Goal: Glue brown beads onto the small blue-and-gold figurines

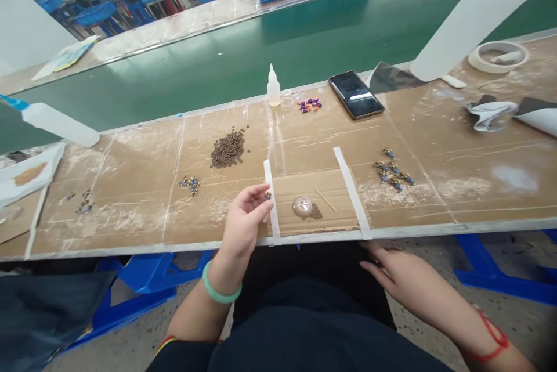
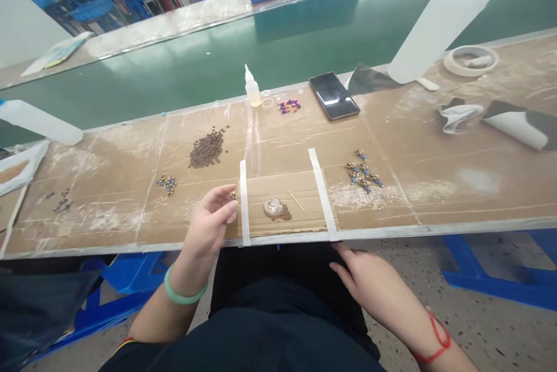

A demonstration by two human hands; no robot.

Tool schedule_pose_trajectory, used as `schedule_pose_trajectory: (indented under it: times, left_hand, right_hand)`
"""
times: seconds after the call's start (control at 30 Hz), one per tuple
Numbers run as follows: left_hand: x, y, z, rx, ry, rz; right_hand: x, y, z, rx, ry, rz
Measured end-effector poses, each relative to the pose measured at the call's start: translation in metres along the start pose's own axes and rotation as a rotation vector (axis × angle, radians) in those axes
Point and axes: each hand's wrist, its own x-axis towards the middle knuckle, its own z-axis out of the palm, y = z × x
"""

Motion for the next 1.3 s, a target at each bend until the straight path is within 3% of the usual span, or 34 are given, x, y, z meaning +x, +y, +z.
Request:
schedule_pose_trajectory:
  times: [0.1,0.17,0.23,0.33,0.63,0.97,1.3]
  left_hand:
    - [-0.012,-0.002,0.012,-0.092,0.025,-0.06]
    - [-0.023,-0.001,0.018,-0.15,-0.002,-0.124]
    - [-0.034,0.001,0.02,-0.199,-0.087,-0.211]
    - [-0.047,0.005,0.021,-0.256,-0.23,-0.32]
    - [-0.05,0.002,0.02,-0.308,-0.309,-0.396]
    - [-0.049,-0.001,0.022,-0.297,-0.267,-0.367]
    - [-0.047,0.003,0.02,-0.188,-0.371,-0.333]
  right_hand:
    - [0.013,-0.046,-0.029,0.176,0.055,-0.433]
    - [0.029,-0.081,-0.041,0.249,0.326,-0.616]
    - [0.048,-0.111,-0.044,0.177,0.56,-0.672]
    - [0.071,-0.134,-0.042,0.211,0.621,-0.714]
    - [0.072,-0.134,-0.038,0.139,0.638,-0.75]
    - [0.075,-0.135,-0.034,0.07,0.642,-0.72]
    - [0.074,-0.132,-0.04,0.523,0.425,-0.615]
